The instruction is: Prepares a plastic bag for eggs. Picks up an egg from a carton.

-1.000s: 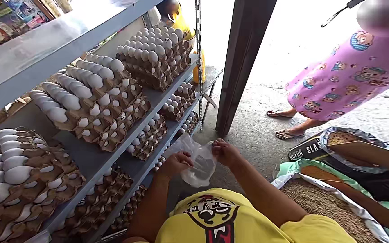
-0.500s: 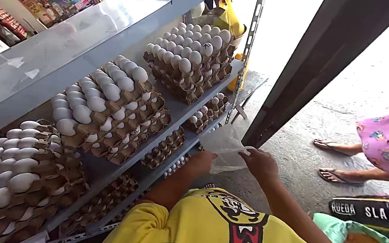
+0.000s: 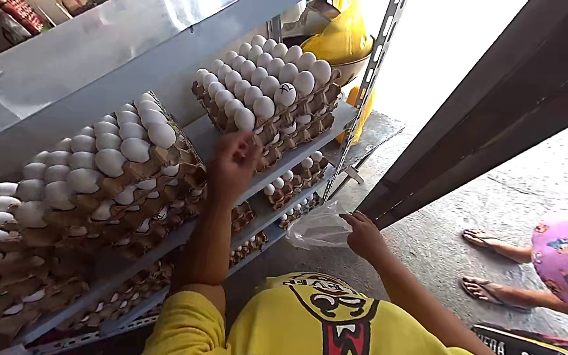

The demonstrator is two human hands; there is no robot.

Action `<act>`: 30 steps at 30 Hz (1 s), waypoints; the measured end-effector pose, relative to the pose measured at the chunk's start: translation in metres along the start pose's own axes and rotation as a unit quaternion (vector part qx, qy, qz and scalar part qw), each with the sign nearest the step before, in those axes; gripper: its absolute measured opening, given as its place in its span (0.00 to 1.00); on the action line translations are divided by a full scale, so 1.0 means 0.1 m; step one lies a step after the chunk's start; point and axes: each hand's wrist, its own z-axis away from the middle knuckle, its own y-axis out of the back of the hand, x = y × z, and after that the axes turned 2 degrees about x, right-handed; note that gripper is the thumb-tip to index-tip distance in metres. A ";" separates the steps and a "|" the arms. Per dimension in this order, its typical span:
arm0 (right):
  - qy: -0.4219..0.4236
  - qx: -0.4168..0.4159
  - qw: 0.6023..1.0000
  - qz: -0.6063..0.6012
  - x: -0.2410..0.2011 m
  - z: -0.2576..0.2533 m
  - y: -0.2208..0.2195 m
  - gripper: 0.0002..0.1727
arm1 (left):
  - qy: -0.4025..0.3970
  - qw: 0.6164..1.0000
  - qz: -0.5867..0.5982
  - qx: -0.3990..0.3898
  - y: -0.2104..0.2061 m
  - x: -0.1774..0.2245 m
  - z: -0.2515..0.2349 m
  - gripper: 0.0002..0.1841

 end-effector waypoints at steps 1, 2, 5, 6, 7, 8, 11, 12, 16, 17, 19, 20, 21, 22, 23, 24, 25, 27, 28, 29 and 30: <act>0.016 -0.016 1.000 0.003 0.02 -0.06 0.07 0.33 | 0.032 0.998 -0.041 0.028 0.05 0.04 -0.19 0.24; 0.032 -0.029 0.999 0.005 0.03 -0.12 0.13 0.33 | 0.075 0.994 -0.076 0.028 0.09 0.07 -0.36 0.27; 0.073 -0.044 0.996 -0.005 0.12 -0.25 0.31 0.32 | 0.149 0.978 -0.145 -0.019 0.08 0.10 -0.64 0.31; 0.082 -0.046 0.996 -0.007 0.16 -0.29 0.35 0.32 | 0.151 0.974 -0.166 -0.029 0.07 0.12 -0.67 0.31; 0.088 -0.052 0.995 -0.009 0.22 -0.32 0.39 0.32 | 0.151 0.970 -0.185 -0.036 0.05 0.15 -0.70 0.30; 0.090 -0.061 0.994 -0.011 0.27 -0.34 0.42 0.33 | 0.149 0.968 -0.196 -0.039 0.03 0.18 -0.72 0.30; 0.088 -0.111 0.990 -0.006 0.45 -0.34 0.48 0.34 | 0.175 0.968 -0.174 -0.040 0.01 0.19 -0.75 0.30; 0.091 -0.124 0.988 -0.003 0.50 -0.34 0.50 0.34 | 0.190 0.971 -0.143 -0.028 0.02 0.17 -0.74 0.30; 0.089 -0.145 0.985 -0.008 0.62 -0.35 0.57 0.35 | 0.263 0.943 0.154 0.136 0.03 0.06 -0.71 0.19; 0.086 -0.145 0.986 -0.009 0.63 -0.34 0.58 0.34 | 0.287 0.903 0.252 0.196 0.03 0.07 -0.73 0.14; 0.078 -0.144 0.986 -0.009 0.64 -0.32 0.60 0.34 | 0.322 0.821 0.383 0.274 0.05 0.10 -0.82 0.12; 0.074 -0.143 0.987 -0.008 0.63 -0.32 0.62 0.34 | 0.337 0.806 0.395 0.284 0.07 0.12 -0.87 0.13; 0.071 -0.143 0.987 -0.009 0.61 -0.31 0.63 0.34 | 0.353 0.816 0.366 0.276 0.08 0.12 -0.92 0.13; 0.070 -0.145 0.987 -0.011 0.60 -0.32 0.63 0.34 | 0.359 0.847 0.304 0.248 0.08 0.10 -0.96 0.12; 0.073 -0.149 0.986 -0.011 0.59 -0.32 0.63 0.34 | 0.351 0.887 0.222 0.201 0.10 0.07 -1.00 0.11; 0.076 -0.153 0.985 -0.009 0.58 -0.33 0.63 0.34 | 0.339 0.922 0.127 0.134 0.13 0.05 -1.04 0.13; 0.079 -0.157 0.985 -0.006 0.56 -0.34 0.64 0.35 | 0.327 0.943 0.024 0.054 0.16 0.05 -1.08 0.19; 0.077 -0.157 0.985 0.000 0.50 -0.35 0.67 0.35 | 0.310 0.937 -0.139 -0.075 0.19 0.11 -1.20 0.29; 0.075 -0.153 0.985 -0.001 0.47 -0.36 0.69 0.35 | 0.304 0.928 -0.187 -0.108 0.18 0.13 -1.25 0.30; 0.072 -0.151 0.986 -0.002 0.45 -0.37 0.69 0.35 | 0.298 0.919 -0.225 -0.128 0.16 0.16 -1.30 0.31; 0.069 -0.154 0.986 -0.003 0.42 -0.38 0.69 0.36 | 0.294 0.911 -0.255 -0.139 0.15 0.18 -1.33 0.30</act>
